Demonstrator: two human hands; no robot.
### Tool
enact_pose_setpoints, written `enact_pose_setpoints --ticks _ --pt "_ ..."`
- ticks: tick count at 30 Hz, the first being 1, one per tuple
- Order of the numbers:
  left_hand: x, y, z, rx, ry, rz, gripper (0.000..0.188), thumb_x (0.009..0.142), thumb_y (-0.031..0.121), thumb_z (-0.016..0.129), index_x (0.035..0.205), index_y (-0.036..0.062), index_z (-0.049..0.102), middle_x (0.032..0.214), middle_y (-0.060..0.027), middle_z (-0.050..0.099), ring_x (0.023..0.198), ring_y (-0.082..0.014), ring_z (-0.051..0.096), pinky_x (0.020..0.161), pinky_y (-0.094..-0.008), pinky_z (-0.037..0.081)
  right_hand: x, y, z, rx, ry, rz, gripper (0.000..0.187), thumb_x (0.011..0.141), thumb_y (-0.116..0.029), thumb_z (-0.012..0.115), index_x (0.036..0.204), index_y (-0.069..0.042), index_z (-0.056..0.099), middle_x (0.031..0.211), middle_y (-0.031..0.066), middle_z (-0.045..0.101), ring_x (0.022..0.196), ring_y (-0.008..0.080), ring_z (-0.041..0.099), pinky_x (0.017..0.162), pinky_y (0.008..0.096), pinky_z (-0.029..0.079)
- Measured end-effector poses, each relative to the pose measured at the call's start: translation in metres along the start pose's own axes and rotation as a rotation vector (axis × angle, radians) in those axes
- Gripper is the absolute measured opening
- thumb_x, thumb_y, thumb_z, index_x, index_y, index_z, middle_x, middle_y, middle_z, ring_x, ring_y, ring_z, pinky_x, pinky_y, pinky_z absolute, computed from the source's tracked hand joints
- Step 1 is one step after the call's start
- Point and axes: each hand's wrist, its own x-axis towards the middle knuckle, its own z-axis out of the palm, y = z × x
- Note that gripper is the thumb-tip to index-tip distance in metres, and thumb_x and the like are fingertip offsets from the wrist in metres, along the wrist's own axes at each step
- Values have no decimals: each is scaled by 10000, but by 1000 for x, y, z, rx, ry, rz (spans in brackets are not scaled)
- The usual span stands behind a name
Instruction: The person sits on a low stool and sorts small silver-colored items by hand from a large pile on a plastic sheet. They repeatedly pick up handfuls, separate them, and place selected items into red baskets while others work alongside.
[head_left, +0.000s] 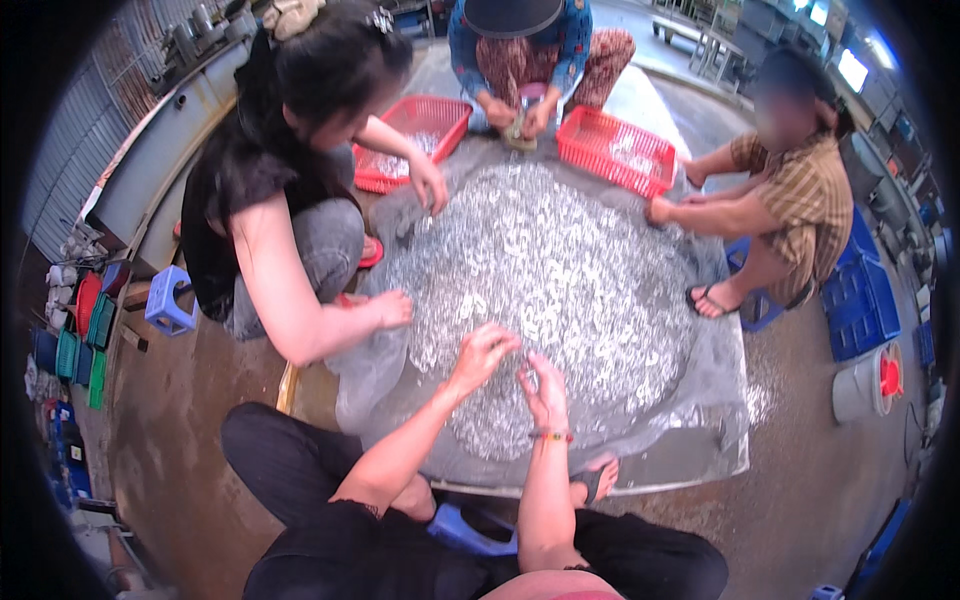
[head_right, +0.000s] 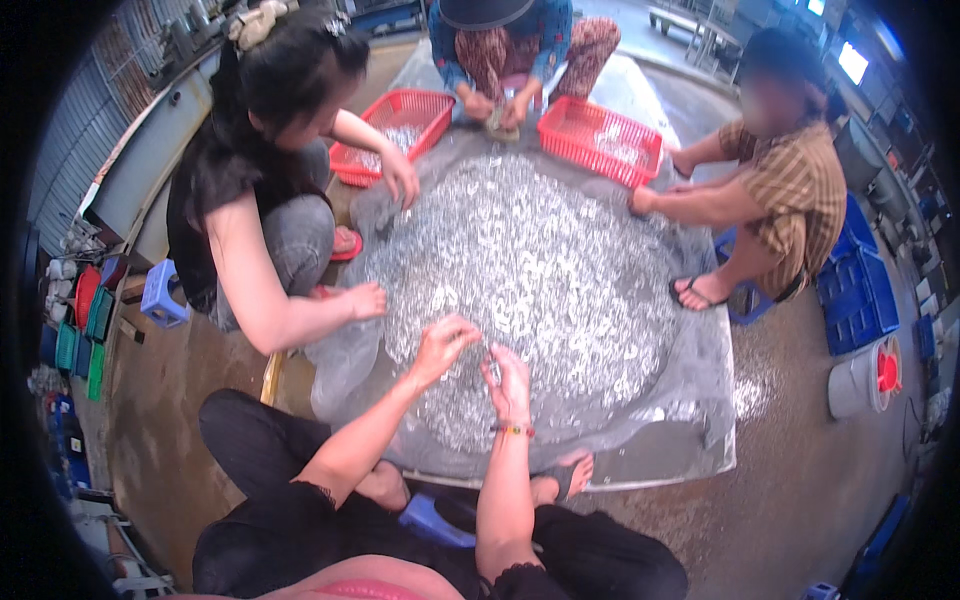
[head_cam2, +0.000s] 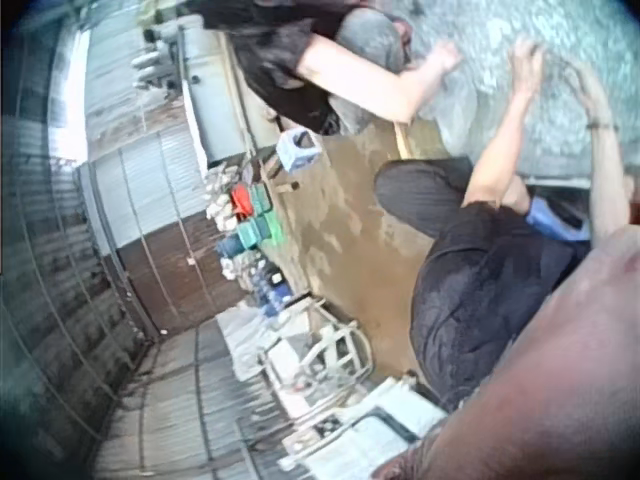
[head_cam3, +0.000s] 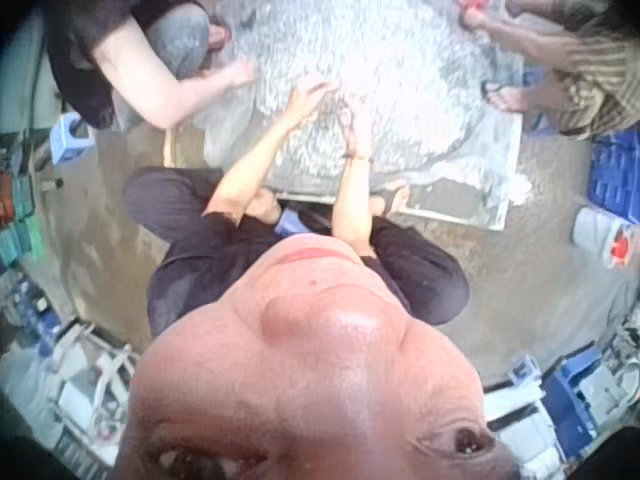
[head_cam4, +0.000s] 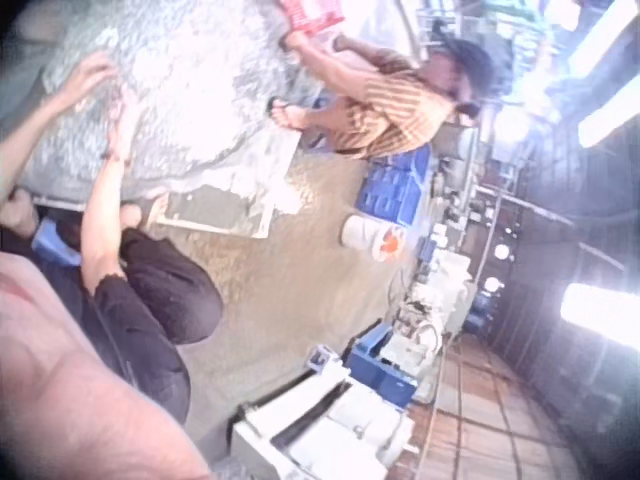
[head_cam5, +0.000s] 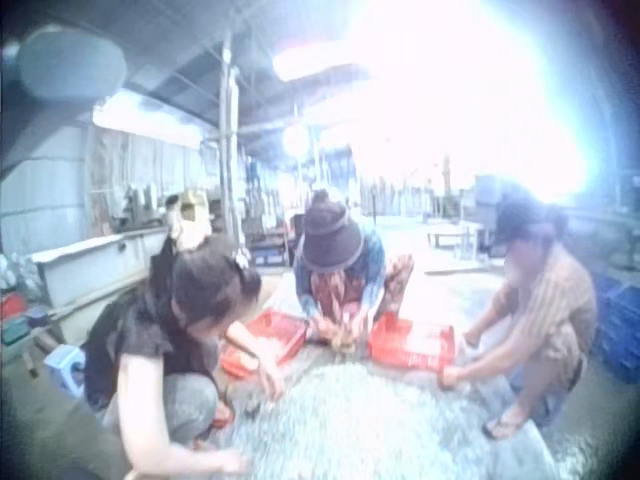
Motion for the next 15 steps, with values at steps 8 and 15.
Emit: enact_pose_setpoints --ticks 8,15 --pt "2 12 -15 -259 -479 -458 131 759 161 652 798 36 643 736 -25 577 722 -111 551 657 -276 440 -12 -28 -18 -389 -122 79 89 778 -87 615 741 -36 553 632 23 522 521 95 492 386 171 323" --pt "-23 8 10 -487 -42 -420 129 785 157 644 758 36 607 618 11 527 520 -44 464 432 -197 347 -18 -25 1 -362 -50 -12 64 777 -67 608 768 -35 553 618 22 522 494 96 493 346 171 293"
